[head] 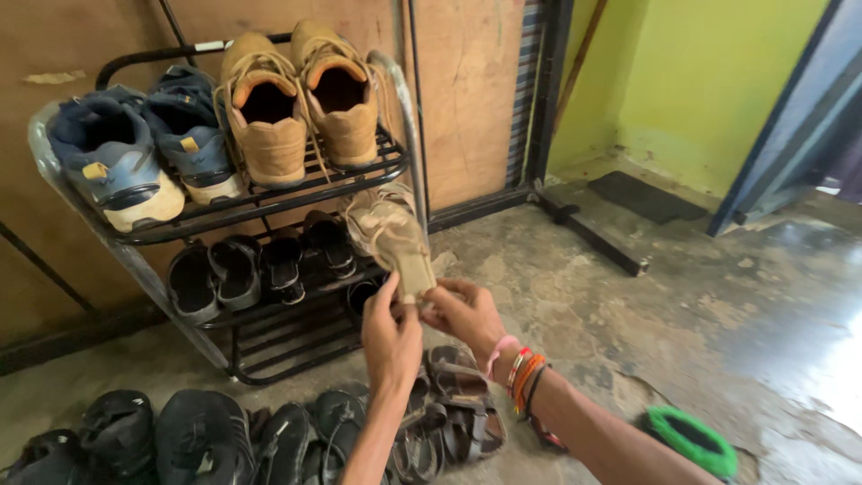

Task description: The person sits on the floor and cleans a pair of beige sandals using a patterned cloth, wiping the straps and soles. They then switch to a green brush to scrub a pair of black sneakers, focusing on the upper fabric and soles.

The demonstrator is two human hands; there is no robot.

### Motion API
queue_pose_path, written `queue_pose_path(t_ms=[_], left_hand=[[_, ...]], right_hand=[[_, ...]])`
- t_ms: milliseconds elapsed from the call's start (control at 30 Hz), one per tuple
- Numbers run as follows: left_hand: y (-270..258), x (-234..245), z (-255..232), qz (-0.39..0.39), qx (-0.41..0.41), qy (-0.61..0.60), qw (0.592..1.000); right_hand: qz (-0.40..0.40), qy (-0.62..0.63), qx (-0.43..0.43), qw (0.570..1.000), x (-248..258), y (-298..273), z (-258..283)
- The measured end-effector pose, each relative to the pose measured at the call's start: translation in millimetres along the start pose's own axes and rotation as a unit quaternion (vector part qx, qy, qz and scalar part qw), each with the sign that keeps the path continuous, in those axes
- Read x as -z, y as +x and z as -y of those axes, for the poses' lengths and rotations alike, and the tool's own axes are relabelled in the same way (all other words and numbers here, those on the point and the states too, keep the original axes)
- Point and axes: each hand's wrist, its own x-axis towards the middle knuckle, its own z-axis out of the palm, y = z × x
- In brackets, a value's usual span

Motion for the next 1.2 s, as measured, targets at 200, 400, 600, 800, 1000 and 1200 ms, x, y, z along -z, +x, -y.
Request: queue_pose_path(t_ms=[200,400,600,800,1000,1200], left_hand=[[83,-34,59,0.006,-0.133,-0.037,0.99],[133,-49,82,0.052,-0.082,-0.091,0.991],[144,-55,72,-0.022,-0.189,0.063,0.98],[159,-39,76,0.023,-0.23,0.304,0.924],[157,-26,96,0.026,-0.252,0.295,0.921],[123,-30,89,0.025,-0.247,0.226,0.942]], right_hand=[[-0.048,0.025,-0.011,0.998,-9,93,-8],[-0.075,0.016,0.049,0.996,-20,165,-29],[-0.077,0.015,0.05,0.996,-14,191,-34],[-0.13,-0.014,0.059,0.99,-19,219,-45],[-0.191,-0.227,0.101,0.95,-20,203,-29],[-0.194,-0.296,0.104,0.929,-28,163,-35]])
